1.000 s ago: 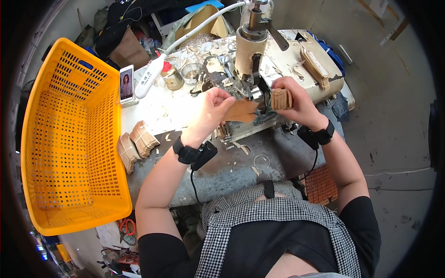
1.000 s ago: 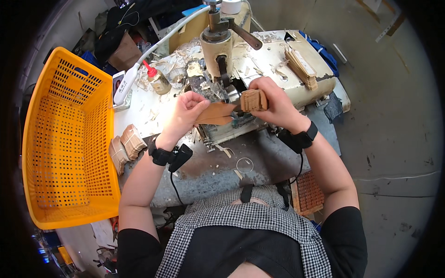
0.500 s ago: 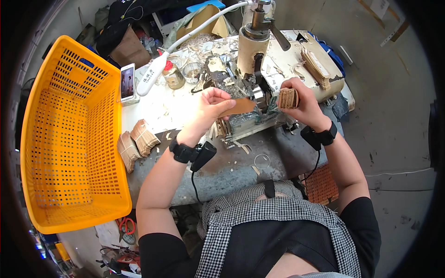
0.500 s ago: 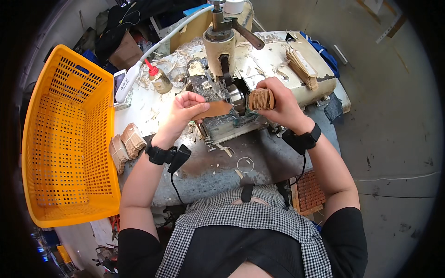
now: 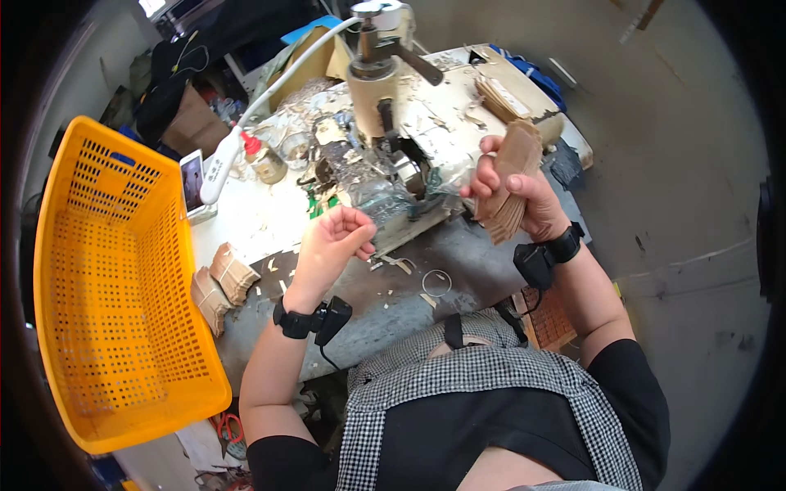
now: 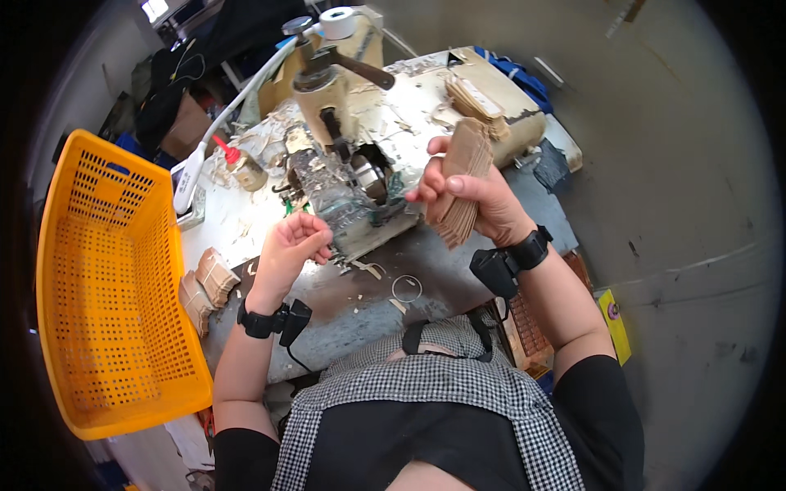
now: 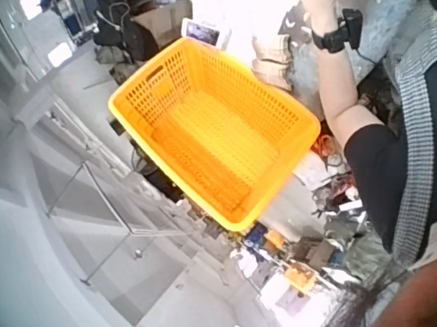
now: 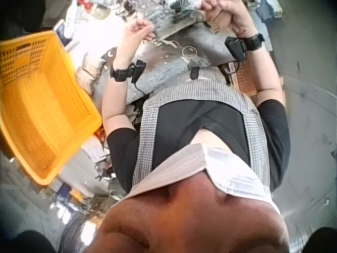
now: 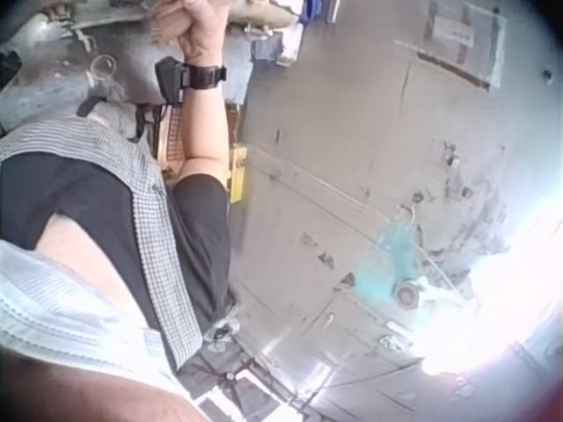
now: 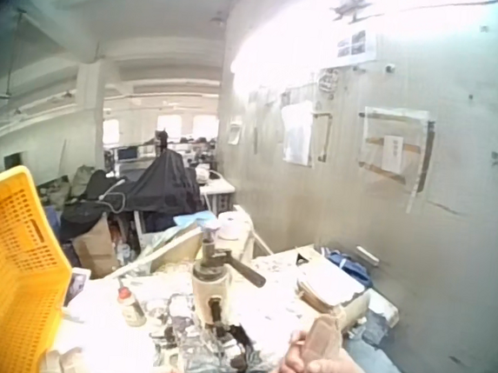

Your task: Skiving the edges of leather pieces using an industrial skiving machine.

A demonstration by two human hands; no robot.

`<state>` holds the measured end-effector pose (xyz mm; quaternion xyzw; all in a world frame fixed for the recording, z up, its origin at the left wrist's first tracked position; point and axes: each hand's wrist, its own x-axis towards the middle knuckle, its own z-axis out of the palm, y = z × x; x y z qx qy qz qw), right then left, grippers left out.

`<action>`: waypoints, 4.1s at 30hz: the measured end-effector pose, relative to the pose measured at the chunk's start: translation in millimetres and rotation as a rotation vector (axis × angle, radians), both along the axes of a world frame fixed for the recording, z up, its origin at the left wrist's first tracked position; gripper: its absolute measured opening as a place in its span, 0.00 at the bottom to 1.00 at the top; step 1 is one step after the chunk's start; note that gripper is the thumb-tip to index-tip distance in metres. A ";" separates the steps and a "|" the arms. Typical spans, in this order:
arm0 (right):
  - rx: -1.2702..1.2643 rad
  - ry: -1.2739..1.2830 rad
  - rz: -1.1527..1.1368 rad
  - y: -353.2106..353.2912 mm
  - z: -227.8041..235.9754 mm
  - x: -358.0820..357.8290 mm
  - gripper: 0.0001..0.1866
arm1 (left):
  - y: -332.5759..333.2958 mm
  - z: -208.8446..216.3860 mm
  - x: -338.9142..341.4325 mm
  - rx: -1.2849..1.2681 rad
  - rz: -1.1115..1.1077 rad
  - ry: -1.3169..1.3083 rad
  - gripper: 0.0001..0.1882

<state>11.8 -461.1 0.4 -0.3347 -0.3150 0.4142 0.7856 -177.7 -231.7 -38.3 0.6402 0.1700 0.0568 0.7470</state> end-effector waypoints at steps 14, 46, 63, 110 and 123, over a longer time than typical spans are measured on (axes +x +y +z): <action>0.020 0.279 0.124 -30.9 -7.3 -43.3 0.26 | -82.2 10.5 -14.0 0.456 0.052 -0.276 0.14; -0.219 -1.169 0.379 51.0 -148.7 -132.5 0.31 | -128.9 -106.9 -114.0 0.976 0.698 0.127 0.27; -0.353 -1.425 0.129 38.0 -107.1 -109.0 0.20 | 74.4 -12.7 -42.4 1.098 0.328 0.133 0.22; -0.462 -0.633 0.175 45.1 -43.9 -66.2 0.14 | -16.1 15.0 -27.3 0.583 -0.306 -0.184 0.26; -0.486 -1.080 -0.574 32.6 -22.1 -4.6 0.07 | 41.1 11.7 -3.0 0.117 -0.201 0.200 0.15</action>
